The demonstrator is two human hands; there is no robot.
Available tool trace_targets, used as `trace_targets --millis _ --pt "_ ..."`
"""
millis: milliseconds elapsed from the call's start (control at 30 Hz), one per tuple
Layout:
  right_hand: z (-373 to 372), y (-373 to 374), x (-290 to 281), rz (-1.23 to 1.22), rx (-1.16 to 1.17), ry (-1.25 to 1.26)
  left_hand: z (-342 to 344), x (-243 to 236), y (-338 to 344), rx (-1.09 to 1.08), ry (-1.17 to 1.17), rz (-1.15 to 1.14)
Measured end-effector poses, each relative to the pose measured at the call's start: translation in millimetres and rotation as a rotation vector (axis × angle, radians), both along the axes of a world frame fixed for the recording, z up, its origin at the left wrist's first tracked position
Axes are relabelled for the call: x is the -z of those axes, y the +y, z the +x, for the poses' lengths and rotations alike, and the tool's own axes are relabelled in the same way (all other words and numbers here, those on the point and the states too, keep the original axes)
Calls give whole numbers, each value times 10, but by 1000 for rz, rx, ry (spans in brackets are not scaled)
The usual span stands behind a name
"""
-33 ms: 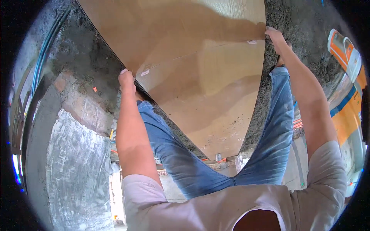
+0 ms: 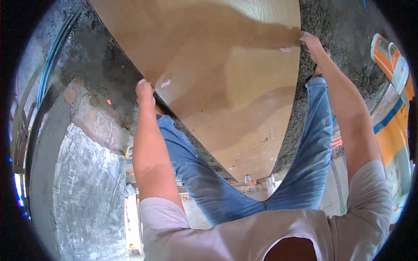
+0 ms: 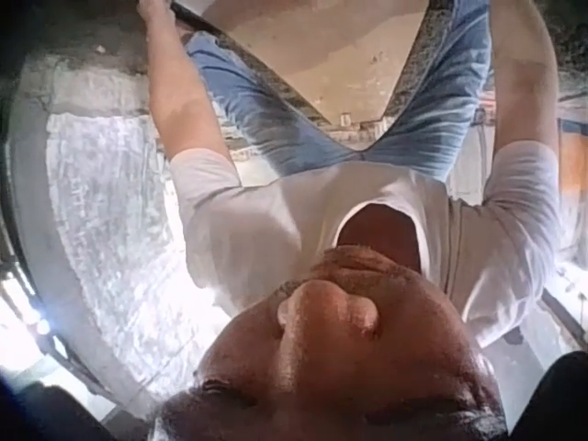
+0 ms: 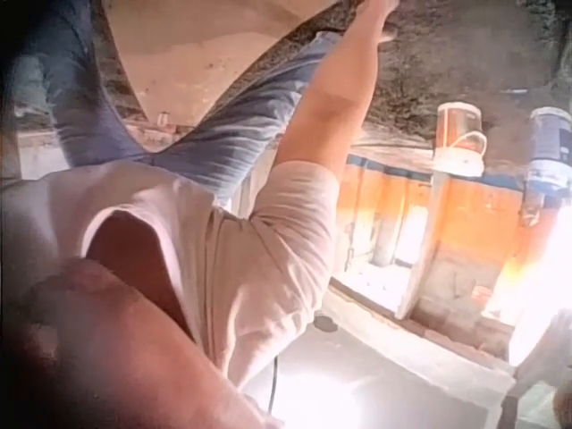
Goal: Laying large tiles on a floor surface and using a mallet and level to ensure they are even.
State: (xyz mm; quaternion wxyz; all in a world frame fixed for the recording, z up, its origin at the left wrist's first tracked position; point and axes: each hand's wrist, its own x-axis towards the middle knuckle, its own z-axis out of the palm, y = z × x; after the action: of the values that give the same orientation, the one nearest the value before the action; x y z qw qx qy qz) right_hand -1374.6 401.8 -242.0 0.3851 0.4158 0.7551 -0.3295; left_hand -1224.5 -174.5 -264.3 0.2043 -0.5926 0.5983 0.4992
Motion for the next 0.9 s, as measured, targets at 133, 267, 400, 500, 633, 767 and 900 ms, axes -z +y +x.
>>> trace_targets --millis 133,267,400,500,633,767,900 --pt "68 -112 181 -89 33 121 271 157 -472 254 -142 -225" --pt "103 -194 111 -98 73 178 325 227 -365 174 -96 -237" --pt "-7 -106 -60 14 69 25 128 120 -47 140 -52 -134" --pt "-31 -80 -57 -27 58 -30 94 72 -69 104 -75 -110" --pt "-42 -52 13 -19 22 -27 139 121 -173 103 -72 -158" --pt "34 -162 -69 -45 69 143 126 43 -74 153 -93 -221" --pt "5 -145 -96 -22 47 36 115 47 -59 105 -134 -195"
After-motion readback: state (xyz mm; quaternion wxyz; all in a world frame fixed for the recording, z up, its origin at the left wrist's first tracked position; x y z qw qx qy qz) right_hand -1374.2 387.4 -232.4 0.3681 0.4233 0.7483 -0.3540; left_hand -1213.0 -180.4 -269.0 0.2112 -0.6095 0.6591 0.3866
